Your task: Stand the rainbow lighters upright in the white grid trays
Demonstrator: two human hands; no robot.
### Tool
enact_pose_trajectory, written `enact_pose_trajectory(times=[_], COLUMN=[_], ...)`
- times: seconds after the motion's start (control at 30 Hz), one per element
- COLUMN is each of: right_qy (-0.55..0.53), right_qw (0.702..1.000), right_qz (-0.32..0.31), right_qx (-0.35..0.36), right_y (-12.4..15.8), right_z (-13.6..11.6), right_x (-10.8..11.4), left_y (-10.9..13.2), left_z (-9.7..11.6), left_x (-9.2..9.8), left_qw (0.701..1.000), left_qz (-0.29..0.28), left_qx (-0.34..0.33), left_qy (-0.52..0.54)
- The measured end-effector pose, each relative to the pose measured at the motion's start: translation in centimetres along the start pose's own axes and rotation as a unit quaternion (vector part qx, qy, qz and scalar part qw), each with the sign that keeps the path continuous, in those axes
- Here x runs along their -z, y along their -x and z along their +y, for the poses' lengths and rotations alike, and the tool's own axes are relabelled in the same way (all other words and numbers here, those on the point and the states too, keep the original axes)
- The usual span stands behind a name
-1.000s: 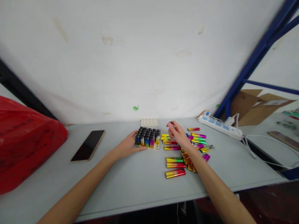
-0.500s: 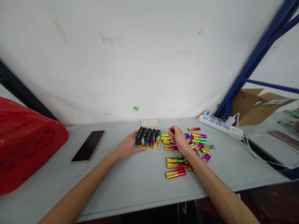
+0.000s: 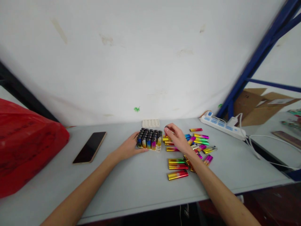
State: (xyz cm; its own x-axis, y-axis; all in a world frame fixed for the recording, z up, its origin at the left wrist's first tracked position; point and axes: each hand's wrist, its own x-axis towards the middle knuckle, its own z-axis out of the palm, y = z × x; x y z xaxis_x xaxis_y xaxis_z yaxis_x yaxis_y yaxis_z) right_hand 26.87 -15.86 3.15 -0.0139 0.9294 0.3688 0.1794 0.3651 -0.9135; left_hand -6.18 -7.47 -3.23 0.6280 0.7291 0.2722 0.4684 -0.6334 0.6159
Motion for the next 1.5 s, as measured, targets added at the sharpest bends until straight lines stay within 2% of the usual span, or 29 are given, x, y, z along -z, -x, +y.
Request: enact_pose_trajectory(times=[0.1, 0.17, 0.43, 0.63, 0.83, 0.9, 1.0, 1.07, 1.13, 1.2, 1.3, 1.4, 1.5], right_qy=[0.049, 0.073, 0.184, 0.2, 0.273, 0.283, 0.32, 0.363, 0.414, 0.462, 0.492, 0.501, 0.505], right_qw=[0.997, 0.994, 0.977, 0.967, 0.946, 0.945, 0.943, 0.93, 0.91, 0.887, 0.864, 0.851, 0.847], right_qz=[-0.022, -0.046, -0.098, -0.158, -0.173, -0.16, -0.063, -0.007, 0.01, -0.01, -0.079, -0.13, -0.128], right_qx=[0.054, 0.065, 0.052, 0.031, 0.023, 0.032, 0.06, 0.057, 0.025, -0.02, -0.065, -0.089, -0.105], right_y=[0.1, 0.3, 0.5, 0.4, 0.4, 0.2, -0.4, -0.8, -1.1, -1.0, -0.6, -0.2, -0.2], right_z=[0.2, 0.4, 1.5, 1.3, 1.6, 1.7, 1.8, 2.2, 2.8, 3.5, 4.1, 4.3, 4.7], right_x=[0.3, 0.4, 0.3, 0.8, 0.4, 1.2, 3.5, 5.5, 7.5, 9.3, 11.1, 11.8, 11.6], left_y=[0.0, 0.1, 0.1, 0.1, 0.1, 0.0, 0.0, -0.1, -0.1, 0.0, 0.1, 0.1, 0.0], left_z=[-0.3, -0.4, 0.0, 0.1, 0.3, 0.4, 0.4, 0.4, 0.3, 0.3, 0.4, 0.3, 0.2], left_x=[-0.1, -0.2, -0.2, -0.2, -0.1, 0.0, 0.0, 0.0, -0.1, -0.2, -0.2, -0.2, -0.3], left_qw=[1.0, 1.0, 1.0, 1.0, 1.0, 1.0, 1.0, 1.0, 1.0, 1.0, 0.999, 0.999, 0.999], left_qz=[0.0, 0.002, -0.001, -0.001, -0.004, -0.002, -0.005, -0.004, 0.0, 0.003, 0.002, -0.007, -0.007], left_qx=[-0.008, -0.011, -0.006, -0.008, 0.0, 0.002, 0.003, 0.005, 0.005, 0.005, 0.006, 0.008, 0.006], left_qy=[-0.004, -0.009, -0.021, -0.028, -0.023, -0.021, -0.022, -0.024, -0.026, -0.027, -0.033, -0.039, -0.038])
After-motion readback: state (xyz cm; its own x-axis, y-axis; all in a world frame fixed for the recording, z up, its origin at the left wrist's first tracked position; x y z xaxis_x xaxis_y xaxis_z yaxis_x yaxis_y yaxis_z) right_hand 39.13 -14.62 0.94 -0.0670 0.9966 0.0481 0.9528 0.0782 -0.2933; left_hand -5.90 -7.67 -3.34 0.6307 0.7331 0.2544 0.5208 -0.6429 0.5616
